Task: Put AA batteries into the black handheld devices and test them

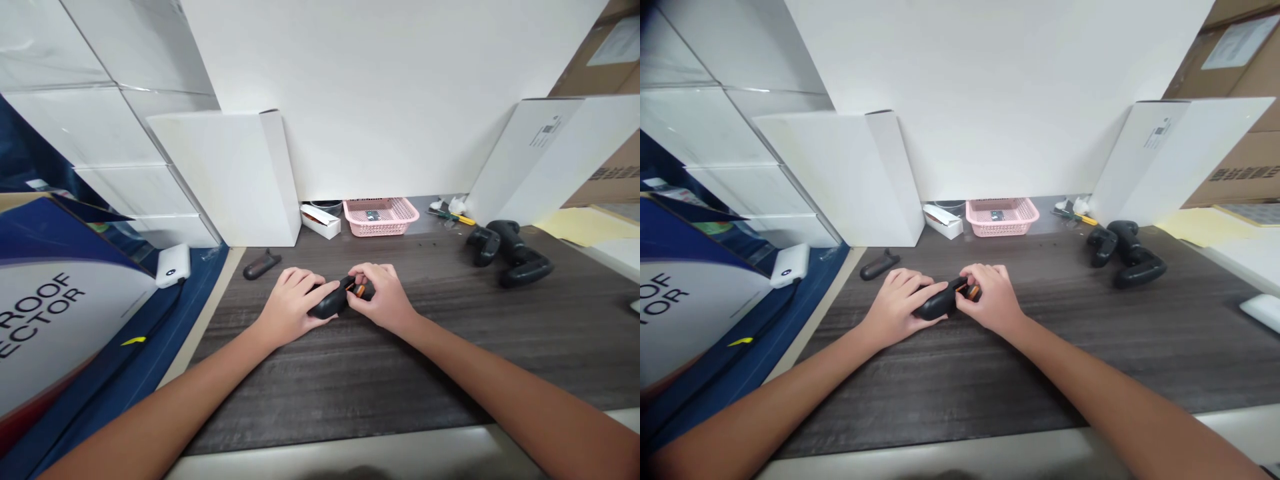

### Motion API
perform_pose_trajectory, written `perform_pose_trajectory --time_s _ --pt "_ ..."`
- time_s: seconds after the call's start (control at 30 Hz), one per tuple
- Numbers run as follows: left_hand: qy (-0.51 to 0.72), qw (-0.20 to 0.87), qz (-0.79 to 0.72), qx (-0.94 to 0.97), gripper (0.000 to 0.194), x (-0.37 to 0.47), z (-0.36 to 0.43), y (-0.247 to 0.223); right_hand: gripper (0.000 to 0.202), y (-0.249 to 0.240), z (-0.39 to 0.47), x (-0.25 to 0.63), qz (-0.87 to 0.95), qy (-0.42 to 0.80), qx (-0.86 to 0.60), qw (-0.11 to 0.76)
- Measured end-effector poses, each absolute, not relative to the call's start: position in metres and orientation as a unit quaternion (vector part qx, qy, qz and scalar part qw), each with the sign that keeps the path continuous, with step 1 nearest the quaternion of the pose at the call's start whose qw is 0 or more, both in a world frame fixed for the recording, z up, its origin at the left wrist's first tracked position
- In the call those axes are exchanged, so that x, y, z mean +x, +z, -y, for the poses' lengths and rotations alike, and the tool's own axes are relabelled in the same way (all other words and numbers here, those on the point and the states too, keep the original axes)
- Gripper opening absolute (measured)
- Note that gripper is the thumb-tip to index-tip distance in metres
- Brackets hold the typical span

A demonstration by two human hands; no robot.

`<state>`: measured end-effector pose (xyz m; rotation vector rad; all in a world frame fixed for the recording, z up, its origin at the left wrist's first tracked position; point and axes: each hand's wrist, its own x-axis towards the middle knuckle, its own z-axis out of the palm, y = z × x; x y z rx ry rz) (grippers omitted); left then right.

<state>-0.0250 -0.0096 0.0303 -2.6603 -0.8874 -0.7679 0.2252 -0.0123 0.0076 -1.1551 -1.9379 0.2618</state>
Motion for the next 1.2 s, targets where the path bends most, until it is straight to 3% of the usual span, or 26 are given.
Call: perform_pose_trajectory --time_s 0.3,0.53,0.63,0.7,0.9,1.1,1.2 --pt "-0.249 0.109 0.315 -0.909 0.048 -0.026 0.006 0.026 0.039 0.007 0.013 0.224 0.766 0.081 -0.475 0.426" --pt "-0.268 0.079 0.369 -0.886 0.054 -0.032 -0.004 0.029 0.036 0.001 0.006 0.226 0.771 0.068 -0.476 0.417" --pt "-0.283 0.048 0.425 -0.859 0.058 -0.036 -0.01 0.029 0.021 0.002 0.003 0.235 0.771 0.087 -0.479 0.41" --pt "-0.297 0.028 0.453 -0.84 0.06 -0.039 -0.013 0.026 0.012 0.007 0.003 0.244 0.771 0.102 -0.5 0.381" --pt "-0.363 -0.093 0.506 -0.777 0.059 -0.044 -0.02 0.018 0.041 0.029 0.016 0.264 0.844 0.167 -0.474 0.186" --pt "-0.387 -0.197 0.522 -0.734 0.058 -0.044 -0.019 0.02 0.037 0.021 0.015 0.26 0.832 0.133 -0.515 0.157" --pt "-0.407 -0.218 0.521 -0.718 0.058 -0.043 -0.016 0.022 0.047 0.018 0.011 0.258 0.8 0.099 -0.575 0.139"
